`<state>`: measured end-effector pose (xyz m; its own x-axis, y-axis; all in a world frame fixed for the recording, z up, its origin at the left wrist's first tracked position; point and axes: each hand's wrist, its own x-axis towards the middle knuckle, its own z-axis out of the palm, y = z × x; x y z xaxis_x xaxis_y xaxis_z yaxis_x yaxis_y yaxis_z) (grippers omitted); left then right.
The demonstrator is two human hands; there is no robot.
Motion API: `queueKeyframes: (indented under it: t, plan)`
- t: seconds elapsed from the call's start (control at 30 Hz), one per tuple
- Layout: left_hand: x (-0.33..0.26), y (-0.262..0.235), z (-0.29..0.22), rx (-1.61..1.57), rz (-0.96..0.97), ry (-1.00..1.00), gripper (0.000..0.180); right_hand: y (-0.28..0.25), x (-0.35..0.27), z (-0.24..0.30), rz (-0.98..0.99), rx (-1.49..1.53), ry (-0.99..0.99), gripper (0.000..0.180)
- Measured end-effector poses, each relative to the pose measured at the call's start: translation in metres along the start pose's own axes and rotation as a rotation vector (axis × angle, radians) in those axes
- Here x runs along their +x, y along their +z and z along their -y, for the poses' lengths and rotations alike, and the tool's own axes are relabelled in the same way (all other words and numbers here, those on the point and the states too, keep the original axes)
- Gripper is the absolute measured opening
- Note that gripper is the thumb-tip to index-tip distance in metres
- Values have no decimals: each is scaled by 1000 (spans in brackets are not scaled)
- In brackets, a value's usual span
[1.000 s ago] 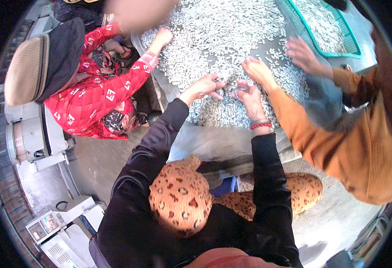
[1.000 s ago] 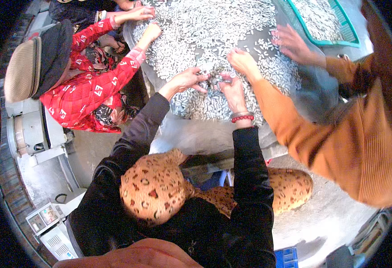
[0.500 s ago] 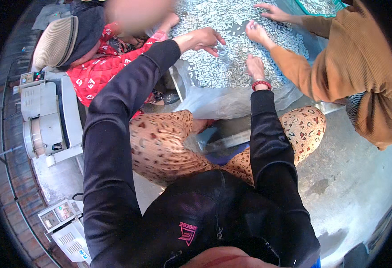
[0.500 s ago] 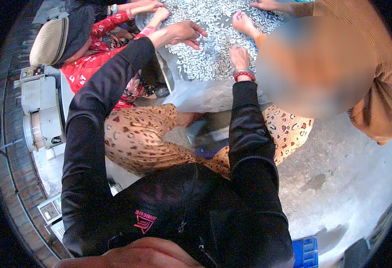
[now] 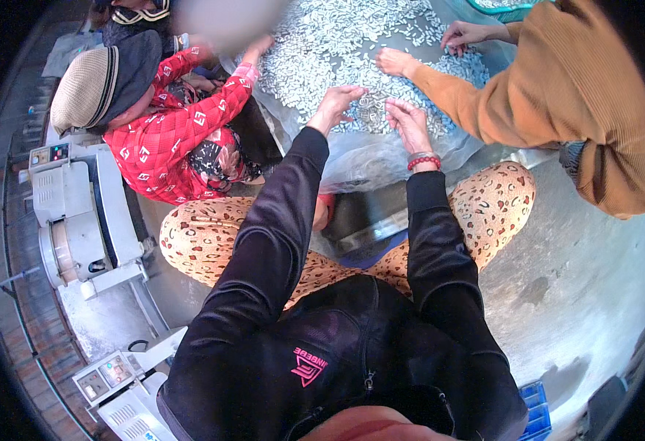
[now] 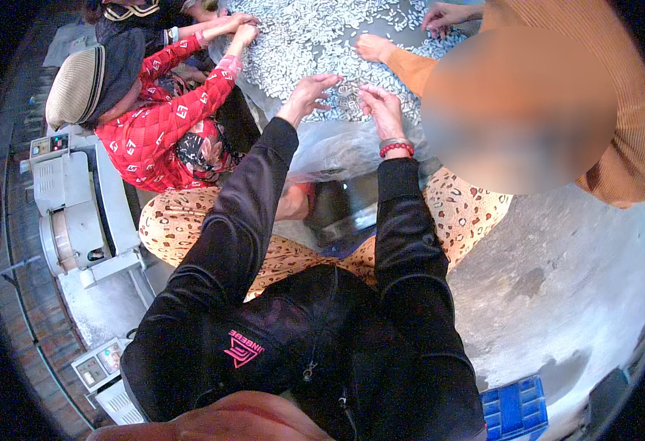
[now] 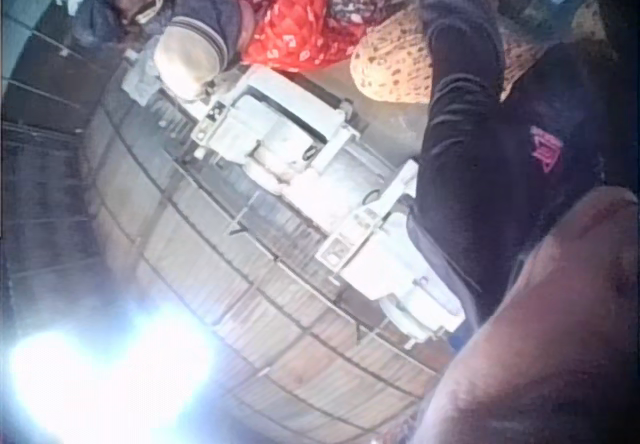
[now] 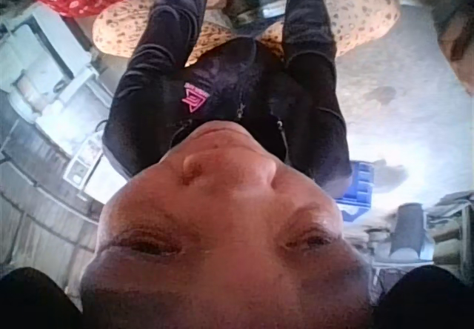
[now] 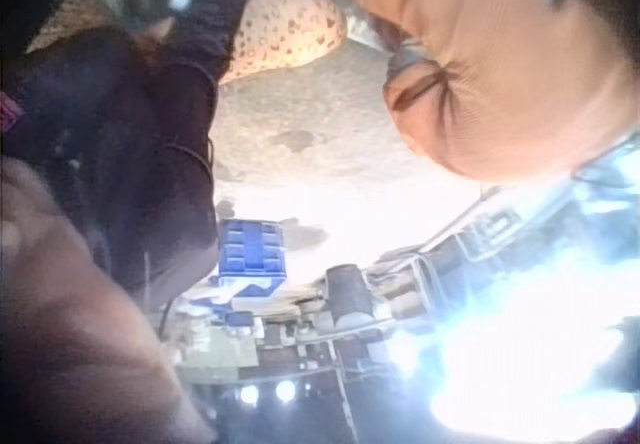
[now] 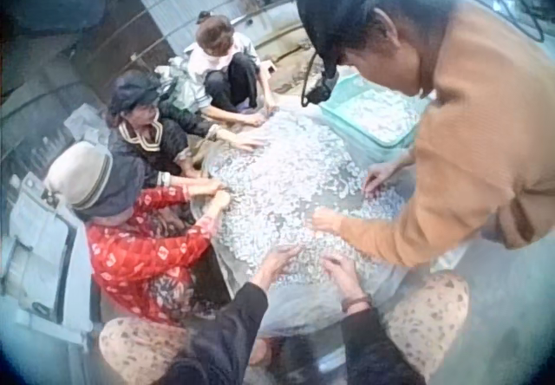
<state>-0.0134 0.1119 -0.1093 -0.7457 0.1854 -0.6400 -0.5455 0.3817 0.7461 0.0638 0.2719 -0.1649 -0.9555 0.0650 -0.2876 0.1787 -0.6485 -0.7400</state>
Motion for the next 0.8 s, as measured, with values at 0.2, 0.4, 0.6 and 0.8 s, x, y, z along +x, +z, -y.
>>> queueKeyframes:
  t: [0.2, 0.4, 0.6, 0.8]
  plan:
    - [3, -32, 36, -677, 57, 74, 18, -18, 23, -18, -152, -845, -71, 26]
    - [39, -44, 93, -15, -139, 169, 19, 14, 30, -40, -117, -1611, -268, 31]
    - [76, -2, 86, 483, -484, 577, 25, -21, 64, -40, -47, -1322, -76, 15]
    - [70, -9, 79, 42, -293, 301, 29, -16, 49, 1, 99, 309, 181, 10]
